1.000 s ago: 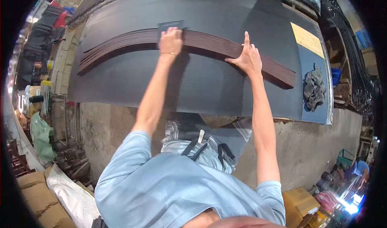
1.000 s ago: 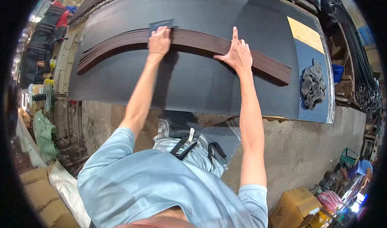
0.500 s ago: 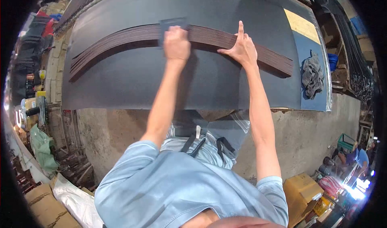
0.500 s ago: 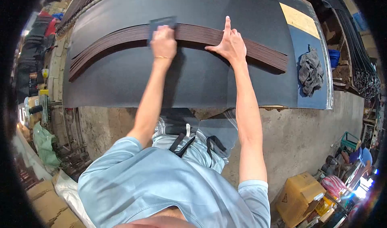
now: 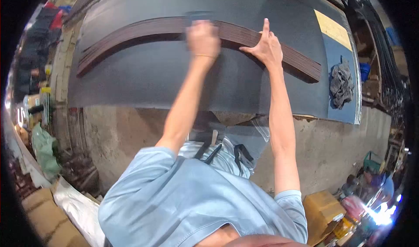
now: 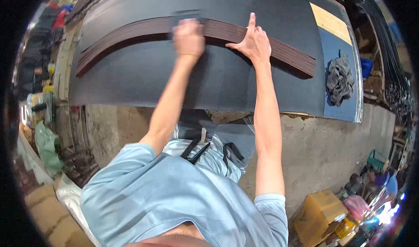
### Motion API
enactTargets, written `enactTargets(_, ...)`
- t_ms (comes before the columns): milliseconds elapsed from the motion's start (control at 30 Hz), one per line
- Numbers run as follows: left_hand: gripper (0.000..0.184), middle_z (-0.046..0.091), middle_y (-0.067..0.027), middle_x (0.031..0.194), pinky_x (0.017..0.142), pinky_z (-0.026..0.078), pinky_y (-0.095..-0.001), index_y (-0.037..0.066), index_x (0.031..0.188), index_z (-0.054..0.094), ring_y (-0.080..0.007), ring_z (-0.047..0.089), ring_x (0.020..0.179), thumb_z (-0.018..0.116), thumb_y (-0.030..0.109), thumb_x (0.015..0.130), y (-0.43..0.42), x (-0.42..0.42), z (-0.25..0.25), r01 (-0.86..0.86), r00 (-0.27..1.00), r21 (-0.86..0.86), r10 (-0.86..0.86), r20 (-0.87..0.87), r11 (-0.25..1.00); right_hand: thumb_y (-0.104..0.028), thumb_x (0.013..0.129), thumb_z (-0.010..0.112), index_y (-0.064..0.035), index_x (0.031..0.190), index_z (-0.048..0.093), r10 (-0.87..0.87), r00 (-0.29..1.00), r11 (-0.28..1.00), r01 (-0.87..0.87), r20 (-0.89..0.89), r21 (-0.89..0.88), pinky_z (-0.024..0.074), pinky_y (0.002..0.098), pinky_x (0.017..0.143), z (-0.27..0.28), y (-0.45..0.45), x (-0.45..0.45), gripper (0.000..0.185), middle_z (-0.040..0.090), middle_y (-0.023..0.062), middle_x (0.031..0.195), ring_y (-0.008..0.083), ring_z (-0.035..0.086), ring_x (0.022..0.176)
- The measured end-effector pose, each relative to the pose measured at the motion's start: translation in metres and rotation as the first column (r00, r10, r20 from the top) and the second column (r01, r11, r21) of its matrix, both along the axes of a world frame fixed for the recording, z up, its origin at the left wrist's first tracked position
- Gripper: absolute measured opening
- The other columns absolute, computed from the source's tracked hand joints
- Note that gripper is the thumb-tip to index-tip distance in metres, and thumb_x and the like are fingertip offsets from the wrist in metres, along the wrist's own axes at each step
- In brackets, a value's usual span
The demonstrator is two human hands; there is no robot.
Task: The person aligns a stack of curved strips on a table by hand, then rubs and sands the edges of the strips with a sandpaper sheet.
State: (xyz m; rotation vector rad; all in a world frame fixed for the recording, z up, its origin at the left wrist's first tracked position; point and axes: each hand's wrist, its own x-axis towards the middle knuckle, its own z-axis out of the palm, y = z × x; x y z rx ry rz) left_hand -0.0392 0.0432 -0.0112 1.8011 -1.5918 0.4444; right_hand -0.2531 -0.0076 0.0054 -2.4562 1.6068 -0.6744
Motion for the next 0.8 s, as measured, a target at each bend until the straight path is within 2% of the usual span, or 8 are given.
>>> enactTargets(100,0.026,0.069,-0.0206,0.124,0.106,0.043,-0.0475,0.001,0.107,0.072,-0.0355,0.061,0.123,0.06,0.018,0.092,-0.02,-0.111,-0.038,0.238,0.97,-0.09,-0.242,-0.038,0.967,-0.02,0.082,0.069,0.0096,0.156,0.022,0.017,0.999,1.0,-0.017,-0.034,-0.001,0.0534,0.0442,0.094,-0.012,-0.013,-0.008,0.093,0.069,0.0262,0.103,0.0393,0.069,0.097)
enactTargets(167,0.023,0.071,-0.0188,0.117,0.101,0.046,-0.0465,0.002,0.105,0.071,-0.034,0.064,0.116,0.06,0.018,0.092,-0.022,-0.091,-0.027,0.257,0.958,-0.186,-0.275,-0.078,0.948,-0.034,0.078,0.08,0.0136,0.154,0.022,0.046,0.997,0.989,-0.054,-0.066,-0.136,0.0486,0.0423,0.103,-0.022,-0.018,-0.008,0.107,0.071,0.0241,0.106,0.0361,0.069,0.1)
enactTargets(267,0.017,0.071,-0.015,0.108,0.09,0.049,-0.0451,0.003,0.1,0.068,-0.0326,0.065,0.108,0.059,0.017,0.093,-0.005,0.002,0.0,0.215,0.974,0.069,-0.219,0.055,0.974,-0.058,0.054,0.094,0.0094,0.156,0.021,0.014,0.999,1.0,-0.014,0.032,-0.01,0.0465,0.0419,0.108,0.003,-0.001,0.001,0.142,0.072,0.0137,0.12,0.0343,0.063,0.118)
enactTargets(367,0.023,0.07,-0.0106,0.114,0.093,0.049,-0.0465,0.006,0.105,0.068,-0.032,0.063,0.11,0.048,0.015,0.097,-0.022,0.123,-0.048,0.004,0.954,-0.091,0.024,0.3,0.996,-0.055,0.059,0.093,0.0089,0.157,0.021,0.006,1.0,1.0,-0.006,-0.005,-0.012,0.0434,0.0423,0.113,0.004,0.001,0.002,0.138,0.071,0.0155,0.121,0.0354,0.062,0.122)
enactTargets(433,0.024,0.068,-0.0082,0.118,0.095,0.048,-0.0462,0.007,0.103,0.069,-0.0291,0.062,0.114,0.048,0.015,0.096,-0.025,0.079,-0.031,-0.119,0.993,0.161,0.12,0.004,0.98,-0.054,0.059,0.093,0.009,0.156,0.023,0.003,1.0,1.0,-0.003,0.018,-0.004,0.0433,0.0432,0.113,0.003,0.004,0.0,0.136,0.071,0.018,0.121,0.0365,0.062,0.121)
enactTargets(567,0.024,0.071,-0.0113,0.122,0.108,0.041,-0.0455,0.005,0.105,0.074,-0.0278,0.061,0.124,0.059,0.022,0.096,-0.02,-0.084,-0.026,0.288,0.939,-0.085,-0.299,-0.168,0.954,-0.059,0.06,0.09,0.0129,0.152,0.03,0.024,1.0,0.978,-0.025,-0.009,-0.208,0.0428,0.0426,0.113,-0.032,-0.023,-0.004,0.131,0.071,0.0276,0.111,0.0375,0.068,0.112)
enactTargets(700,0.026,0.07,-0.0119,0.126,0.109,0.04,-0.0455,0.003,0.111,0.072,-0.0279,0.06,0.127,0.059,0.021,0.098,-0.007,-0.039,-0.016,0.42,0.905,0.029,-0.415,-0.097,0.907,-0.064,0.062,0.087,0.0077,0.152,0.035,0.039,0.999,0.998,-0.039,-0.006,-0.044,0.0474,0.0435,0.106,0.002,-0.003,-0.002,0.126,0.07,0.0272,0.104,0.0372,0.069,0.102)
enactTargets(800,0.023,0.07,-0.014,0.126,0.107,0.042,-0.0472,0.002,0.113,0.071,-0.0292,0.061,0.126,0.06,0.016,0.098,0.018,0.04,-0.02,0.195,0.977,-0.023,-0.196,-0.08,0.981,-0.073,0.065,0.081,-0.0026,0.152,0.043,0.09,0.993,0.996,-0.092,-0.082,-0.016,0.0496,0.0436,0.102,0.005,-0.003,-0.003,0.118,0.07,0.0181,0.107,0.0334,0.067,0.106)
